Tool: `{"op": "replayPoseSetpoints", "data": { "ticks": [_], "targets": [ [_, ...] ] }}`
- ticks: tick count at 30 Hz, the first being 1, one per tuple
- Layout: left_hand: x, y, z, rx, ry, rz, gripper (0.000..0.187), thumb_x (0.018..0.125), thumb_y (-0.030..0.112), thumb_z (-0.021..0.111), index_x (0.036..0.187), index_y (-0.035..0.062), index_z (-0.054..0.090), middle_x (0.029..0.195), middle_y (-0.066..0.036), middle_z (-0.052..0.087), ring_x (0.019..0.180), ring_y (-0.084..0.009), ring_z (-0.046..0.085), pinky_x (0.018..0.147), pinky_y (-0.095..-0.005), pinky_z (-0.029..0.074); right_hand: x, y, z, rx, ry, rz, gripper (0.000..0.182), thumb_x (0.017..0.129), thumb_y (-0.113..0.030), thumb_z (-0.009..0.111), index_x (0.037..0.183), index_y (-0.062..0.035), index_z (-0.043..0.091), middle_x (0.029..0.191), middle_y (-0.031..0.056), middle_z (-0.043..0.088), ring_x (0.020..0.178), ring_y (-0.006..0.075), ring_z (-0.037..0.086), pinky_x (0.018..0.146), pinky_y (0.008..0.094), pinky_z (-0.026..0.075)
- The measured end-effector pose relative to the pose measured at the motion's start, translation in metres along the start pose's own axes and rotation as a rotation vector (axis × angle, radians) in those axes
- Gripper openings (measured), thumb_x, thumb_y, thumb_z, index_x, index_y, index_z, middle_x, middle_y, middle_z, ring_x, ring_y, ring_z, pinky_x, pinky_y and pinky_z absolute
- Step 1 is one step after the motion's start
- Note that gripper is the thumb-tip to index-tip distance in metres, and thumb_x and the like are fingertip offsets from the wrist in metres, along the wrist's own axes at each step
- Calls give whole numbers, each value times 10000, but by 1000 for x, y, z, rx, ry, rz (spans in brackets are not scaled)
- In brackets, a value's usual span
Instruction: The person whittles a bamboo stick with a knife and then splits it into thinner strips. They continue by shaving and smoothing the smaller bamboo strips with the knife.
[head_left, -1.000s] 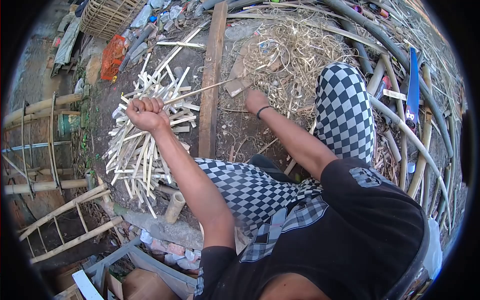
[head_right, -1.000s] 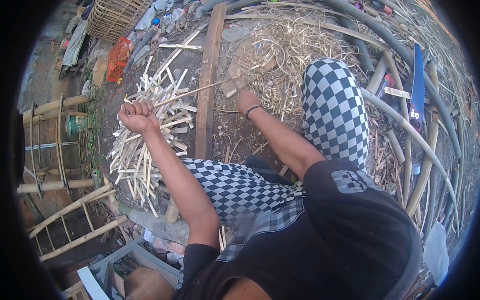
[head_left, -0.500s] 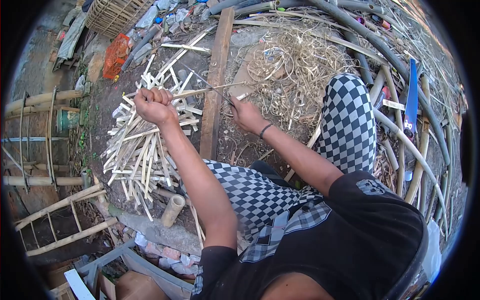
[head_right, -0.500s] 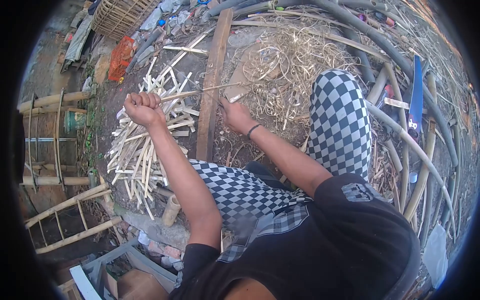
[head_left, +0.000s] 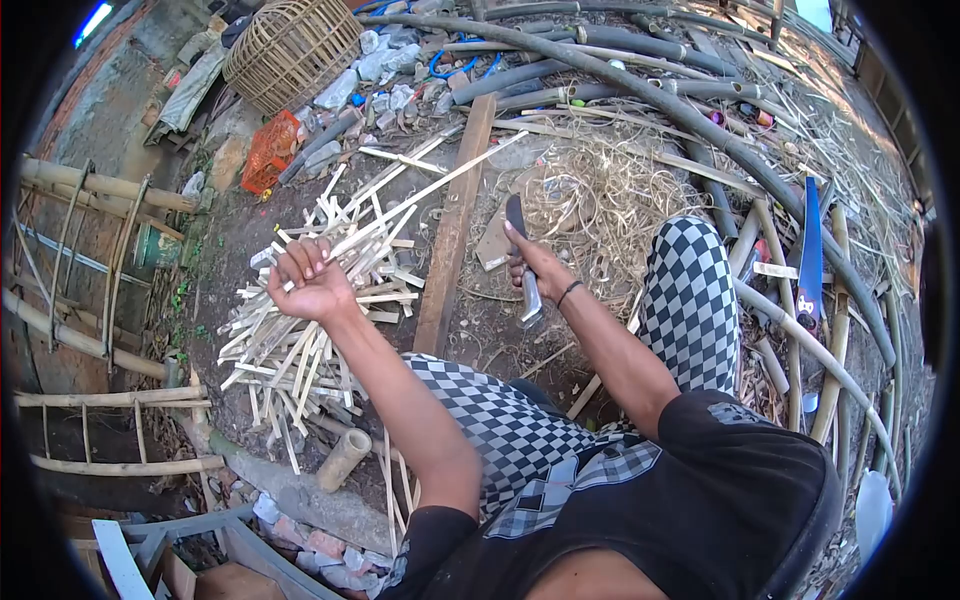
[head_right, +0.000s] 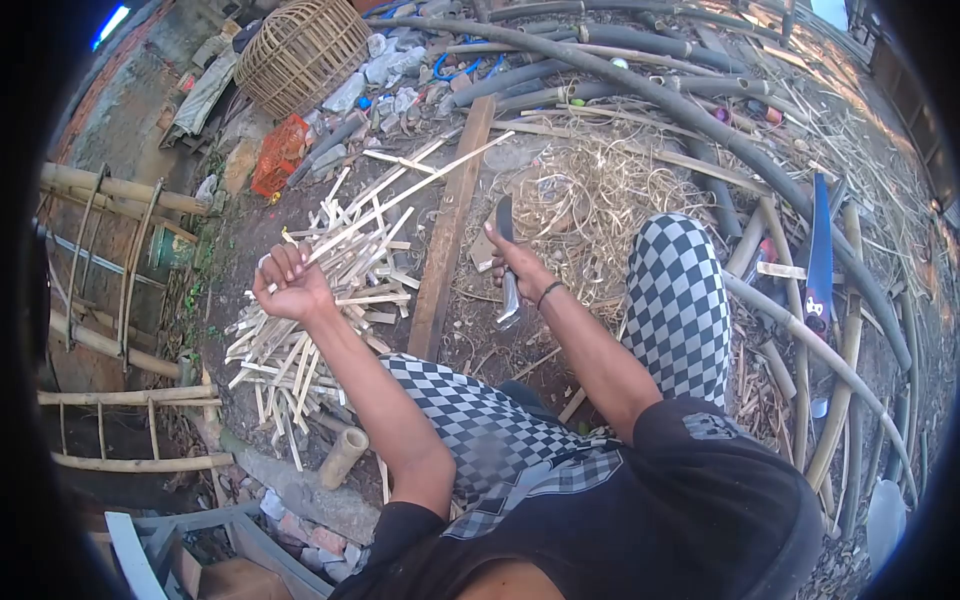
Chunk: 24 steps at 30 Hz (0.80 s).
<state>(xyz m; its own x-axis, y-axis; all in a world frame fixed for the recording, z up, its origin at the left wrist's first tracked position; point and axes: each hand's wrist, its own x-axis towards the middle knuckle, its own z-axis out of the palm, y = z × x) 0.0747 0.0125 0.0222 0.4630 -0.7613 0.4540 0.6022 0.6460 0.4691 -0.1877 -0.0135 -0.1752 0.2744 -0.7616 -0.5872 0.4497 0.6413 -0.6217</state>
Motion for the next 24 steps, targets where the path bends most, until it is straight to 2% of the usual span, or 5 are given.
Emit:
{"op": "replayPoseSetpoints", "data": {
  "ticks": [3, 10, 14, 17, 24],
  "targets": [
    [-6, 7, 5, -96, 24, -6, 405, 827, 276, 497, 531, 170, 242, 517, 4, 254, 497, -122, 270, 585, -314, 283, -39, -73, 21, 122, -409, -209, 588, 885, -600, 616, 1027, -40, 505, 587, -51, 395, 420, 75, 393, 394, 243, 354],
    [-4, -1, 5, -562, 15, -94, 290, 857, 358, 546, 754, 112, 431, 445, 51, 157, 407, -106, 141, 648, -306, 339, -110, -196, 49, -125, -303, -518, 336, 1018, -367, 501, 1055, -40, 569, 627, -19, 455, 432, 101, 459, 393, 270, 404],
    [3, -7, -1, 69, 597, -267, 603, 892, 434, 579, 1292, 2, 448, 1278, -191, 481, 1178, -322, 482, 1033, -477, 383, -118, -209, 29, -244, -219, -655, 326, 997, -360, 554, 1050, -39, 572, 650, -13, 492, 406, 95, 459, 378, 245, 399],
    [15, -14, -39, 784, 752, 150, 582, 923, 397, 567, 1321, -8, 437, 1257, -197, 534, 1179, -283, 520, 1006, -432, 405, -102, -194, 9, -407, -86, -704, 272, 991, -293, 578, 983, -22, 600, 636, 2, 525, 404, 102, 477, 367, 251, 393],
    [-25, -74, 57, 940, -195, 44, 287, 917, 154, 652, 1158, 2, 615, 1057, -104, 669, 985, -161, 620, 892, -287, 488, -110, -177, 15, -738, -85, -641, 309, 973, -263, 612, 808, -2, 602, 634, 21, 588, 399, 98, 504, 355, 257, 381]
  ]
}}
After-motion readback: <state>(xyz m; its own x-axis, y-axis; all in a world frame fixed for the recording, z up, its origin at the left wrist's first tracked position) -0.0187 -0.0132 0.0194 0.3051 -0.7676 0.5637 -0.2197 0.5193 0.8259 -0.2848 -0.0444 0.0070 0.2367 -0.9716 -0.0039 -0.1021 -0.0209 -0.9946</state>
